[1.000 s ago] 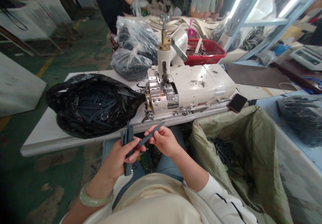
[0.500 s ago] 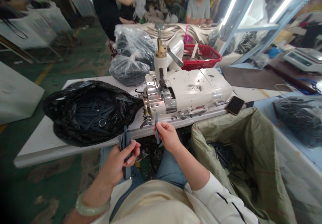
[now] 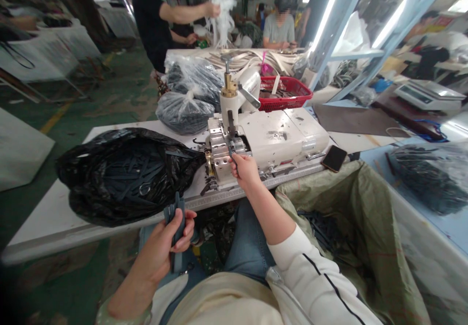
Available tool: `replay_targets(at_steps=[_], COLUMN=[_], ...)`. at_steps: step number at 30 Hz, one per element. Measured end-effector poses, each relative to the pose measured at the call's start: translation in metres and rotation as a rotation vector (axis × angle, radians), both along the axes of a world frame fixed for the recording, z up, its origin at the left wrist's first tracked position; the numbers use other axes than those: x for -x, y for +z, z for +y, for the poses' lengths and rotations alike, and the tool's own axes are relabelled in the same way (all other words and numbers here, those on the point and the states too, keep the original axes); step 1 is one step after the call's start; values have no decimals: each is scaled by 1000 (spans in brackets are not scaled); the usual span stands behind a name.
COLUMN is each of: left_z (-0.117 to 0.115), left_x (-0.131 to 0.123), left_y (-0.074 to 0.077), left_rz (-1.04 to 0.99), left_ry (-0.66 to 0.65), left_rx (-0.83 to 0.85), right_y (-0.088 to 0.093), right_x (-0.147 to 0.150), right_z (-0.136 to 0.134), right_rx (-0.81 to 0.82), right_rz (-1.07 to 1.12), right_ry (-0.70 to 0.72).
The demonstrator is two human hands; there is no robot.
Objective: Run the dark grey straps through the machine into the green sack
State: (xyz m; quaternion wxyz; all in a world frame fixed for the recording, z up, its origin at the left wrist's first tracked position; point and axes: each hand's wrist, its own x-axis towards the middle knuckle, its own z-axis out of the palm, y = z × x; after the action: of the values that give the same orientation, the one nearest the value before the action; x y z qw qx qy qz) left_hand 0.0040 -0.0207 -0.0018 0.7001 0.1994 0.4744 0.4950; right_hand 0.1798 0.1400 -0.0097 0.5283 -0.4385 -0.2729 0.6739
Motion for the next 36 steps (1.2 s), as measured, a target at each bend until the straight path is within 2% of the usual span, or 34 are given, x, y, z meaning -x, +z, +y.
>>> replay_targets(at_steps=[6,9,11,15,17,18,19,20,21,24,26,28,30,36], left_z=[2,1,1,1,2,3,3,4,4,3,0,-5,-10,-18], left_x=[1,0,0,-2,-5,-7,-10,-14,-18,-28,-30,-29,-25,-21], left_y=[-4,-2,0,5,5,5,3,2,0,-4,-5,-4,-4,-8], left_rz=[-28,-49,-82,-181,-218,-224,-218,-197,-165,-31,43,97,145,207], left_ry=[-21,-35,-55,-107,-148,-171,-194,-212,-227,-249,-247,-236,-224,-201], left_rx=[6,-2,-9,15,49,65,75,80,84,94,95,81,70,80], right_y=[2,-2,-10,-31,-34,-32,-29,-24,-18,-7,-6,-10,-14,-16], right_x=[-1,-23,-56,-152,-186,-192,-190,-180,-163,-87,-38,-5,12,16], right_z=[4,-3,-17,-64,-87,-96,-103,-108,-112,-118,-121,-125,-128,-136], right_rx=[5,-108,-195,-187,-168,-172,-186,-210,-241,-313,-344,-380,-403,-455], right_rz=[16,-105,-372,-1250,-1550,-1600,-1583,-1507,-1378,-827,-578,-543,-612,-752], right_ry=[-138,-365,-612,-1034,-1175,-1191,-1139,-1007,-808,-63,263,399,441,422])
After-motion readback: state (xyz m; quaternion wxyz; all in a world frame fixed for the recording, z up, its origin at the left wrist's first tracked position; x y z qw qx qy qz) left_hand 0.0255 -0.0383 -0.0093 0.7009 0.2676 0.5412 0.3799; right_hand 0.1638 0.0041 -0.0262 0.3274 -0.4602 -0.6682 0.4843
